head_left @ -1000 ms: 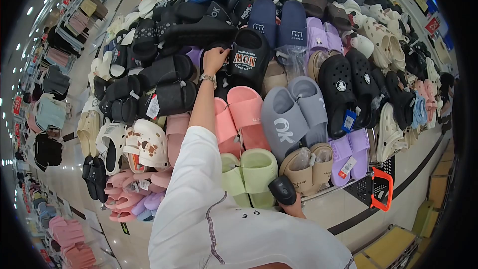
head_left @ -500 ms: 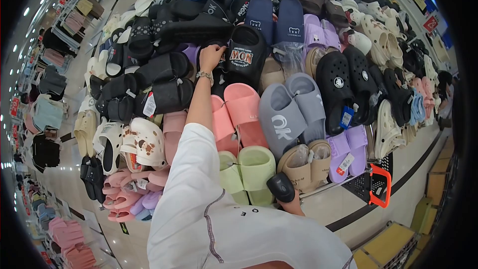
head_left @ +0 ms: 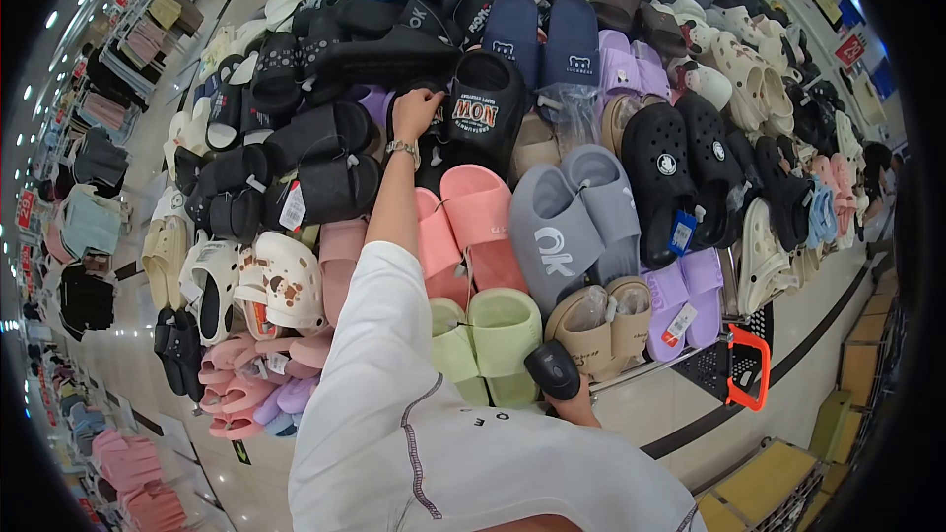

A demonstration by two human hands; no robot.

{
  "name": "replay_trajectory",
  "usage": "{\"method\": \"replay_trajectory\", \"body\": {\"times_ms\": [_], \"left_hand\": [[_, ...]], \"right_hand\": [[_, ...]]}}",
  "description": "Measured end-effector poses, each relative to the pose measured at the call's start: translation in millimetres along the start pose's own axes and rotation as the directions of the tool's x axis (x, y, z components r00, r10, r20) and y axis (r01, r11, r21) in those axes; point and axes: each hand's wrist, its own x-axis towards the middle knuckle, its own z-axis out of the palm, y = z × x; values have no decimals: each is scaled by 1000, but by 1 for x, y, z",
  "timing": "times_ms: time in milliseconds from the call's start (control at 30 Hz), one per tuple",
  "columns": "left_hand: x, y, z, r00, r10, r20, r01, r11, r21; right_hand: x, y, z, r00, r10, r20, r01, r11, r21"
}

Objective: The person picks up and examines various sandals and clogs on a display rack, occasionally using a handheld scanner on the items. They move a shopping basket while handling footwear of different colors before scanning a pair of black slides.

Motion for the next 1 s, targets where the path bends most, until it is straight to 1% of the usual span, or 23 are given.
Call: {"method": "replay_trajectory", "body": {"times_ms": [167,300,367,500,567,700,767,867,933,967,1000], "left_hand": [[-1,2,-1,1000,-12,3,12,1000,6],[-2,3,-2,1000,-7,-4,7,1000,3],[-2,3,-2,1000,1,-13,-1,1000,4],[-1,3,-2,1000,-16,10,16,1000,2],[-1,2,-2,1000,-16,16,16,1000,5],[-2,4,-2,1000,-13,-11,13,1000,15],[-3,7,-3,1000,-18,-17,19,1000,23],[-3,8,-5,999,-35,-6,35,999,13],[-4,7,-5,998,0,-63,2,1000,28],[-5,7,-7,998,4,-66,-2,1000,30],[-5,6,-9,995,21,-99,-14,997,76]], "right_hand": [[0,-1,0,999,-35,-9,35,999,-35],[2,2,1,999,-30,-14,29,999,-26],[3,1,5,980,-173,-101,168,984,-59],[2,-2,5,986,-138,-96,135,990,-41],[2,-3,6,978,-176,-109,170,983,-65],[1,-4,3,980,-172,-98,165,983,-78],[-1,-12,1,997,-80,-17,78,994,-72],[-1,-8,1,998,-61,-9,60,996,-72],[1,1,1,996,-83,-18,81,994,-66],[2,4,1,994,-106,-27,104,993,-63],[2,3,1,993,-114,-29,112,992,-60]]}}
